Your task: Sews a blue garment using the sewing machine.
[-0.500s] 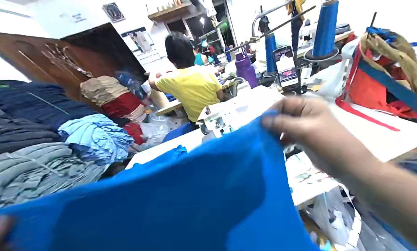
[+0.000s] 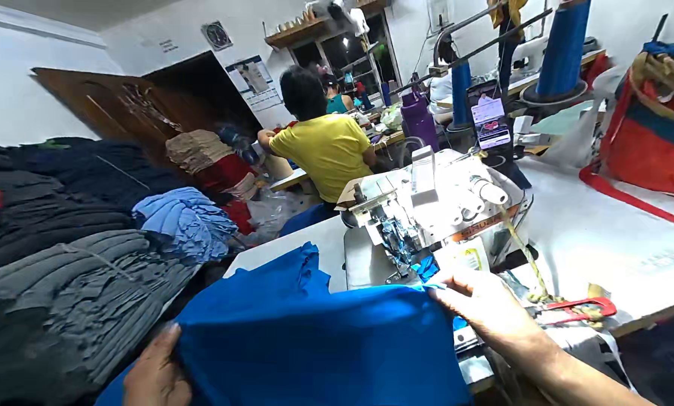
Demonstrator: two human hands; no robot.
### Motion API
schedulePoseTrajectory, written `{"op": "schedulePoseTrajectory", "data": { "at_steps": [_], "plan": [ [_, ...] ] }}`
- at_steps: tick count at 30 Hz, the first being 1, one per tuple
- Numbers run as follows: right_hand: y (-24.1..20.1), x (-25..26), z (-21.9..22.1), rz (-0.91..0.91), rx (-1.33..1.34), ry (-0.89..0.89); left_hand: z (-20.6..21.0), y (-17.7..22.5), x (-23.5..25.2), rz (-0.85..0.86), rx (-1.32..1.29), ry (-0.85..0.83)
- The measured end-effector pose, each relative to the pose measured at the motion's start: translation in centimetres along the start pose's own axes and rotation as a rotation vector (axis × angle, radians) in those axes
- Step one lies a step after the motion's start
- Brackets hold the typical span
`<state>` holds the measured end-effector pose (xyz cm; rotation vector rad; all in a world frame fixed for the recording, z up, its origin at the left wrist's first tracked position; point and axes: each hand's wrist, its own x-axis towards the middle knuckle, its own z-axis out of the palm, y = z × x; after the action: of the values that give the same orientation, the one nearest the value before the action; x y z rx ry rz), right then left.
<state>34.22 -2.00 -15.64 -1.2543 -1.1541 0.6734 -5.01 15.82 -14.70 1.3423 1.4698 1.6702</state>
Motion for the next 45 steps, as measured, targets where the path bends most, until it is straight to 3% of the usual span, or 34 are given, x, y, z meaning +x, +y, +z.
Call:
{"op": "schedulePoseTrajectory", "data": {
  "at_steps": [3, 5, 8, 13, 17, 24, 28, 34, 36, 39, 45],
  "plan": [
    [-0.5, 0.5, 0.4, 0.082, 0.011, -0.047, 0.3, -1.9, 0.8, 0.249, 0.603, -0.163],
    [-0.4, 0.8, 1.0, 0.084, 0.027, -0.054, 2.1, -0.9, -0.6, 0.430, 0.738, -0.242],
    [-0.1, 0.9, 1.5, 0.095, 0.036, -0.054, 6.3, 2.8, -5.5, 0.708, 0.594, -0.316],
    [-0.4, 0.8, 1.9, 0.100, 0.054, -0.079, 12.6, 6.3, -13.3, 0.892, 0.280, -0.674],
    [-0.3, 0.4, 1.7, 0.063, 0.085, -0.091, 15.5, 7.0, -15.1, 0.836, 0.206, -0.793],
    [0.2, 0.2, 0.3, -0.016, 0.083, -0.144, 16.1, 7.8, -15.1, 0.778, 0.129, -0.832],
    [-0.5, 0.5, 0.0, 0.028, 0.067, -0.179, 16.1, 7.9, -15.2, 0.770, 0.129, -0.822],
    [-0.7, 0.6, 0.3, 0.056, 0.032, -0.072, 16.0, 8.1, -15.3, 0.776, 0.124, -0.811],
    [-0.6, 0.2, 0.8, 0.081, 0.127, -0.036, 15.9, 8.1, -15.2, 0.746, 0.108, -0.829],
    [0.6, -0.7, 1.5, 0.047, 0.306, -0.034, 15.7, 8.0, -14.9, 0.708, 0.123, -0.845],
    [3.2, -5.8, 2.0, 0.077, 0.210, -0.152, 15.4, 8.2, -14.7, 0.557, 0.141, -0.958]
  ]
}}
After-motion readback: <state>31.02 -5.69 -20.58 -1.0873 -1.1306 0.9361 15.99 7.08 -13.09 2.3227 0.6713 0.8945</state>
